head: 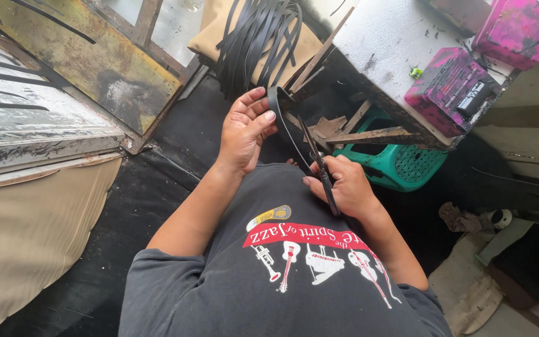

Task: Cutting leather strips from a bundle, feeding them through a dye applicator box, and hanging them on a rack to dry.

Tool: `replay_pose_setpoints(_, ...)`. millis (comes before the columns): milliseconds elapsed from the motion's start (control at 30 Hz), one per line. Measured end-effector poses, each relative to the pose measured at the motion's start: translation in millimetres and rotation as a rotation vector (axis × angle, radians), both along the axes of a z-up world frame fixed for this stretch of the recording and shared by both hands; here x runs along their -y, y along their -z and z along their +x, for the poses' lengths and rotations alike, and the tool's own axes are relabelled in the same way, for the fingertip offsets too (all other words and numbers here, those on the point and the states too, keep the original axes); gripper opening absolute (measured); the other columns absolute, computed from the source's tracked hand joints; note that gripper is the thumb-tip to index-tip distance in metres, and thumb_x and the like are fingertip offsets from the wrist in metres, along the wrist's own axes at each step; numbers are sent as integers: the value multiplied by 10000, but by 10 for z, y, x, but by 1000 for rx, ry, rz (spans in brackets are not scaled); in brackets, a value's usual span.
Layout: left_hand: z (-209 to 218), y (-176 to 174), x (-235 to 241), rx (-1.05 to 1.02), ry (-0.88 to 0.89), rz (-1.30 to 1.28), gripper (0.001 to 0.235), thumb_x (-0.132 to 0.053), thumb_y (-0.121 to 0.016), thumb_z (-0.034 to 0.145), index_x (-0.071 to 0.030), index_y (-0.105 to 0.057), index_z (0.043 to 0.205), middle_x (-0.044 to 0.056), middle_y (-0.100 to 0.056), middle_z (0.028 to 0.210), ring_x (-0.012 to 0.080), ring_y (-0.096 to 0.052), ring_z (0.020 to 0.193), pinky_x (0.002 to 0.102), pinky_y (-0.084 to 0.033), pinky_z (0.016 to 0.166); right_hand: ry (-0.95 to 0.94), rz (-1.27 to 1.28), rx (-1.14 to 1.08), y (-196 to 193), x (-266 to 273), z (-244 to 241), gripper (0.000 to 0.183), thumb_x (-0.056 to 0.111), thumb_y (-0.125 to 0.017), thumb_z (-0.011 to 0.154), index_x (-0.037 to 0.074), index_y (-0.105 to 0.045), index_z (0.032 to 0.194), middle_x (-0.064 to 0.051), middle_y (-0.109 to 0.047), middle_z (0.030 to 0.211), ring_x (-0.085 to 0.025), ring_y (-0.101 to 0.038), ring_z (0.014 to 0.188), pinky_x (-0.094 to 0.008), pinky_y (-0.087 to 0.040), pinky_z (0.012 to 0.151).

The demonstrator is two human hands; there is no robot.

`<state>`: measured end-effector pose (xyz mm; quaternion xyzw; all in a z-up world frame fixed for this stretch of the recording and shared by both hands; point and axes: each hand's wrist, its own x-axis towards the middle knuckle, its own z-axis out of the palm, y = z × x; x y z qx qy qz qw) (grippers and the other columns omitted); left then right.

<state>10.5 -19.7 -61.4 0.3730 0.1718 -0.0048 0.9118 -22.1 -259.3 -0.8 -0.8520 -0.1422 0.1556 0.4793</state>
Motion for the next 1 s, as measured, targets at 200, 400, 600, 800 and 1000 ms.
replay_pose_setpoints(200,191,-43,-207,131,-113,186,563,90,-714,936,-22,-545,1461,92,-630,1442,130,-763,983,267,-696,778,-19,56,-63,10,221,-51,202,176,-866,760,109,-764,921,-95,-720,670,-247,-675,690,-345,-528,614)
replay_pose_setpoints(400,361,-354,-615,177,-257,179,548,149,-600,983,-100,-565,1471,91,-593,1480,174,-680,1097,279,-654,805,-11,-134,-173,-21,636,-203,257,303,-857,792,143,-731,949,38,-664,734,-89,-609,679,-246,-506,678)
replay_pose_setpoints(600,421,-387,-758,61,-338,216,572,19,-658,949,-100,-528,1493,83,-549,1425,202,-677,1154,321,-671,824,80,-90,-276,-76,979,-361,254,214,-891,747,120,-761,944,24,-664,734,-79,-604,666,-230,-508,638)
replay_pose_setpoints(800,407,-429,-693,-8,-352,237,660,-15,-638,935,-130,-448,1556,64,-630,1344,175,-685,1058,298,-627,779,24,-52,-107,-106,1117,-390,228,231,-863,781,113,-737,930,37,-671,700,-72,-616,598,-216,-517,563)
replay_pose_setpoints(1000,374,-406,-675,-20,-363,108,745,-20,-629,953,-109,-305,1619,76,-690,1262,136,-662,868,266,-577,708,6,-235,29,-105,1023,-339,212,300,-834,828,147,-687,840,47,-673,783,-135,-628,777,-282,-508,729)
